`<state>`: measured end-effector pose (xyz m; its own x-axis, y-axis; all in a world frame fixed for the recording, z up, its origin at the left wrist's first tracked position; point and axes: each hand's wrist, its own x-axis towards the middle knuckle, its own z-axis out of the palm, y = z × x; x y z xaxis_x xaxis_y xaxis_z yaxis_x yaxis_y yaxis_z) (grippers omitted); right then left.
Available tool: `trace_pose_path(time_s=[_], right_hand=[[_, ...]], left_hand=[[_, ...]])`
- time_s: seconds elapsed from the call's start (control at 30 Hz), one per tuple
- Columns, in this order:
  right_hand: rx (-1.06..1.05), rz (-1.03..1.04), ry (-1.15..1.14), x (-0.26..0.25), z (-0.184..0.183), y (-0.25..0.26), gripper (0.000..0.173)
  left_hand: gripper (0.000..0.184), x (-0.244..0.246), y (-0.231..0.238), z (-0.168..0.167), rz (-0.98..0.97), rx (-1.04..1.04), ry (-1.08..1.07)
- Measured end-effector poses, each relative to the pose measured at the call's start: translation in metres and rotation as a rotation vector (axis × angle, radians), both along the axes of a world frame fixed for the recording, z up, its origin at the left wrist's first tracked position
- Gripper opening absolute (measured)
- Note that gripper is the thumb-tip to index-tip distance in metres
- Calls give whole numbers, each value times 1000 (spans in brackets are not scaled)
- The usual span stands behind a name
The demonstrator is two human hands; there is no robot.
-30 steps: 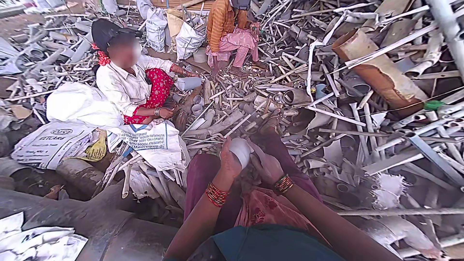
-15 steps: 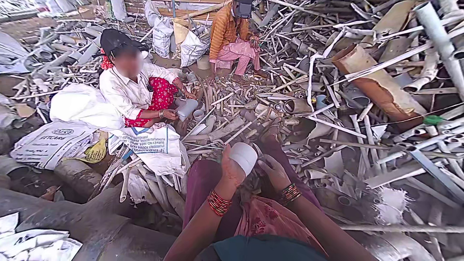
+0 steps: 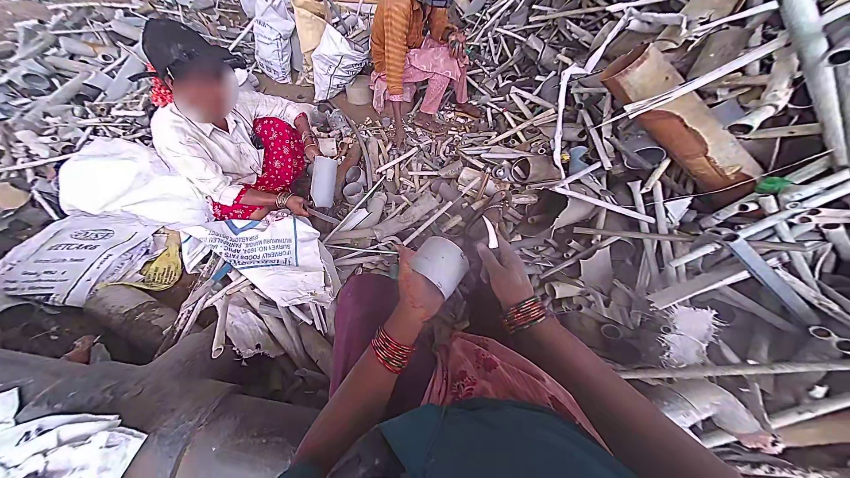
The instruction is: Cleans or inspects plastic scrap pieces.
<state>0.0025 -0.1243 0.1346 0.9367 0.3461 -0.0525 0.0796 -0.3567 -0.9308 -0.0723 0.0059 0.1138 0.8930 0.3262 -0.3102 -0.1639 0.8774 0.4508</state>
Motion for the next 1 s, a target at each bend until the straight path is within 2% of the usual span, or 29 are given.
trace_pose_path(time_s=[0.13,0.27,0.43,0.5,0.6,0.67,0.73,0.77,0.83,0.93,1.0], right_hand=[[-125,180,-152,-11,-10,-6,43],[-179,314,-379,-29,-24,-2,45],[-285,446,-774,-46,-32,0,44],[-360,374,-738,-36,-31,0,45],[-584,339,-491,-26,-22,-1,49],[-479,347,-604,-35,-29,-2,47],[-388,438,-689,-48,-32,-3,47],[-390,471,-711,-51,-30,-2,48],[-429,411,-719,-46,-29,0,47],[-564,304,-596,-27,-22,0,48],[-545,316,-619,-32,-24,0,49]], left_hand=[[90,2,9,-1,40,-4,22],[95,2,6,0,43,-5,32],[96,0,9,-3,41,-46,-33],[97,0,8,-1,31,-58,-16],[102,-1,5,-5,0,-68,-20],[103,1,6,-7,-11,-58,-27],[102,1,7,-7,-28,-34,-55],[101,1,7,-7,-21,-18,-50],[97,1,6,-6,-12,43,-13],[86,-2,1,-3,18,154,94],[86,-1,0,-6,8,166,92]])
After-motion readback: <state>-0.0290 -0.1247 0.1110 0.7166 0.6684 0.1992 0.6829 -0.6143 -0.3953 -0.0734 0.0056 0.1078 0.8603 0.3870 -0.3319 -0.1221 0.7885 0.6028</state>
